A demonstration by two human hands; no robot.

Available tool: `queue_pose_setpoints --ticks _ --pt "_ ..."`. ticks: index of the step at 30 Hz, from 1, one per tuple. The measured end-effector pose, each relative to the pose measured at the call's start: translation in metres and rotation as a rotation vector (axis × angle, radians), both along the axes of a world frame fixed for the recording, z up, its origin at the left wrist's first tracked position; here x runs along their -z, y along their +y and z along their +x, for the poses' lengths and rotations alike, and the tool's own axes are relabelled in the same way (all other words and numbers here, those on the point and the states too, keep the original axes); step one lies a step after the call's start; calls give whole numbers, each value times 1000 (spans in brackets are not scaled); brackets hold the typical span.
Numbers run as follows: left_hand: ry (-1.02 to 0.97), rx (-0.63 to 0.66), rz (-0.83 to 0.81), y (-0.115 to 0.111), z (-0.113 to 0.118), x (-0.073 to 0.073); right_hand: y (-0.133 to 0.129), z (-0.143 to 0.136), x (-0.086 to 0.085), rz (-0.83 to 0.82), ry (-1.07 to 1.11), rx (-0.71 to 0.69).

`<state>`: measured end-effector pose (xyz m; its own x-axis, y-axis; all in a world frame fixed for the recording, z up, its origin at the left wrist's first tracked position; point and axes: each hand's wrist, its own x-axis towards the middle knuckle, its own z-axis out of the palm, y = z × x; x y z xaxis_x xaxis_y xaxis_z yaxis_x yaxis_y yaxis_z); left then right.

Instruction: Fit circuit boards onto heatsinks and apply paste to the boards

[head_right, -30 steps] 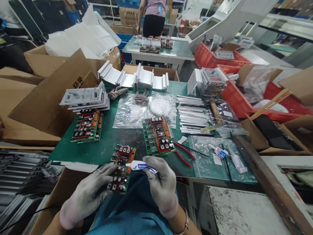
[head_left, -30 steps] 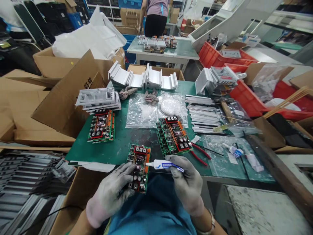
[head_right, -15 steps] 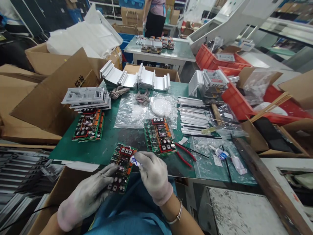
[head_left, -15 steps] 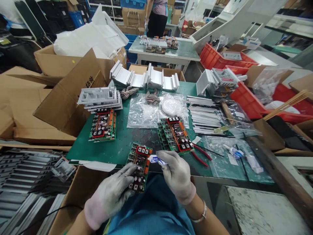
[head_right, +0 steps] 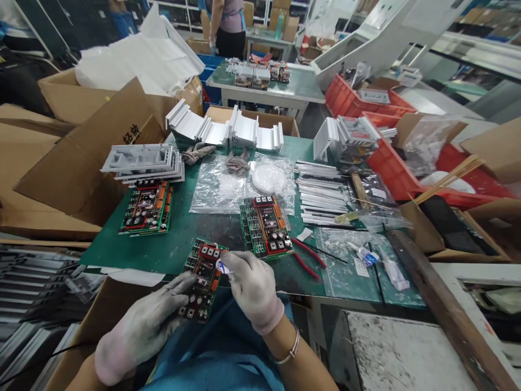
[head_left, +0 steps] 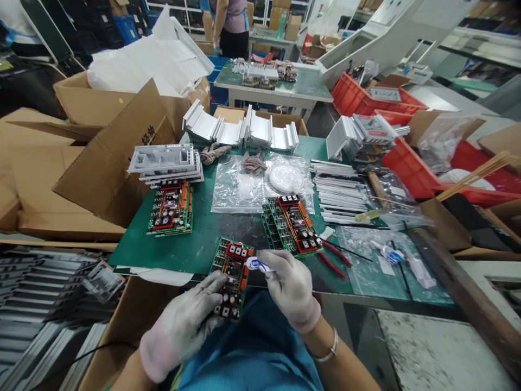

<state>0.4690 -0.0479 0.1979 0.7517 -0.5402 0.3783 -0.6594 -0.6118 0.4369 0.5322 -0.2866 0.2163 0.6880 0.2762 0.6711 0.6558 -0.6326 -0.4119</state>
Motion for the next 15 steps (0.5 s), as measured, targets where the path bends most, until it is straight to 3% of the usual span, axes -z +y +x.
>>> queue_pose_setpoints --ticks 5,8,11,15 --pt "4 -7 -15 -1 -1 2 -2 -1 0 55 26 -24" --pt "1 -25 -19 -1 -2 3 -6 -9 1 193 93 -25" --pt "-9 -43 8 -1 -2 2 -9 -20 4 444 224 64" --pt "-26 -48 26 1 -1 4 -15 -30 7 918 418 294"
